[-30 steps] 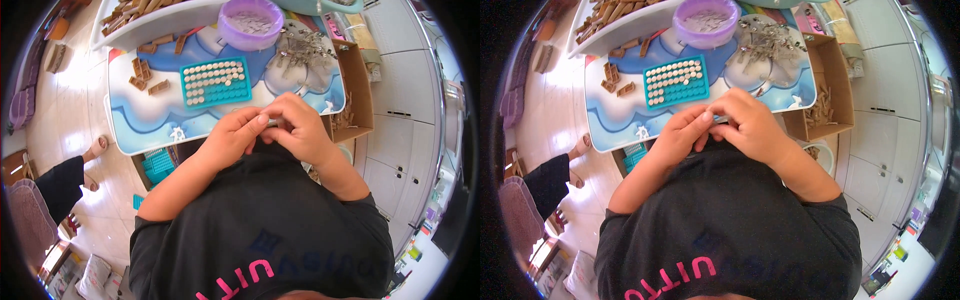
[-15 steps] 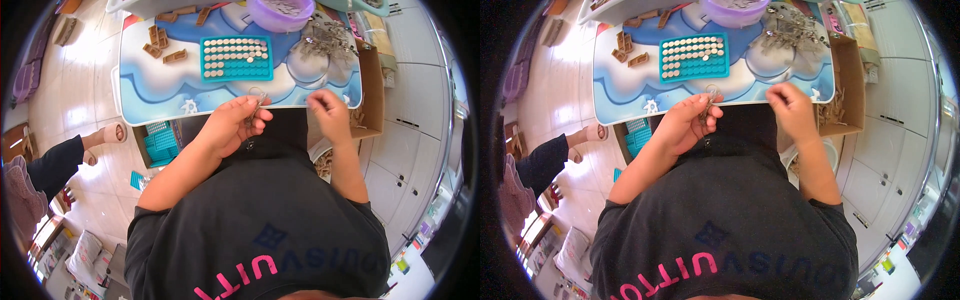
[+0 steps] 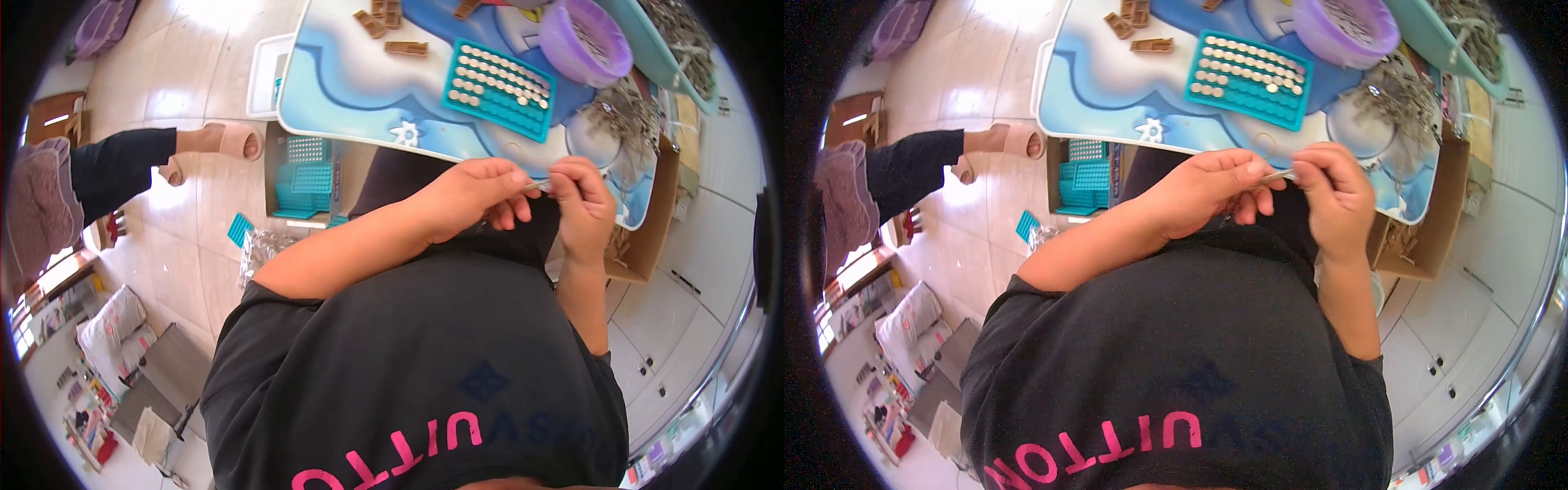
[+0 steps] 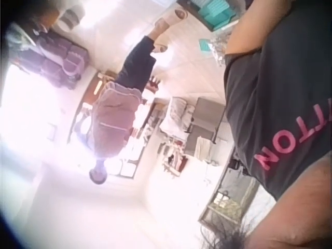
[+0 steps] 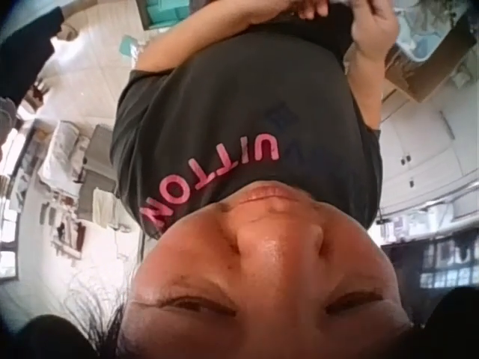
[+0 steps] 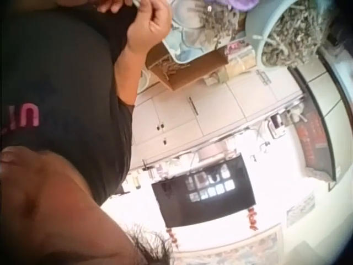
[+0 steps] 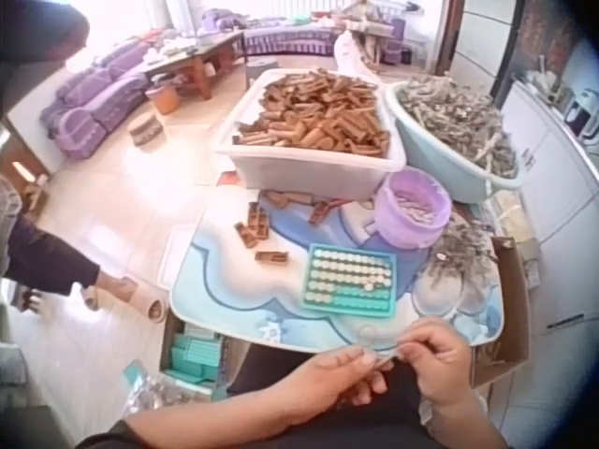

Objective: The person assembles small industrial components by hand, inserting metal discs into cardboard tubes.

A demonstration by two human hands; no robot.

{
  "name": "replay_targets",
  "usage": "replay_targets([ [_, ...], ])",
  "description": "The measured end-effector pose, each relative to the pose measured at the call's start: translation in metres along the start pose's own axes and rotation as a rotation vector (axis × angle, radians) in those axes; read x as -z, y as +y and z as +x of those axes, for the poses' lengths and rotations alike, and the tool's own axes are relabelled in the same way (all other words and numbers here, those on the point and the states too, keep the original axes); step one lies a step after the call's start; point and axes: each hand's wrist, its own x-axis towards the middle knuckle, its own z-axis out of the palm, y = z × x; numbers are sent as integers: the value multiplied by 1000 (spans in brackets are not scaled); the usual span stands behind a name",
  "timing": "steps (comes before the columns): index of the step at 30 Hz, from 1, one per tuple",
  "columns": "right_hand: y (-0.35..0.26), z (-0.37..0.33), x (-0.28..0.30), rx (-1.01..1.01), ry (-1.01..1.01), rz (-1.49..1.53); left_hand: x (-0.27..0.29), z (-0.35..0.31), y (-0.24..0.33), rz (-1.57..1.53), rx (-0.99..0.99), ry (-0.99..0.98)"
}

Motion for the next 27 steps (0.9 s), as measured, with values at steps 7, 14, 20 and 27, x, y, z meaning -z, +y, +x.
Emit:
replay_targets([
  [7,-3,1,-1,-167,123,577,12,-13,-7,957,-571,143],
  [14,-22,-11,-18,-45,-512,124,12,-18,-1,998,-622,397],
  [20,-9,-17,-23,71,-550,-115,13,-14,-4,-144,-246,238],
  [27,-2,-15,-27,-44,-104,-85,11,-14,-8,41,-194,296],
])
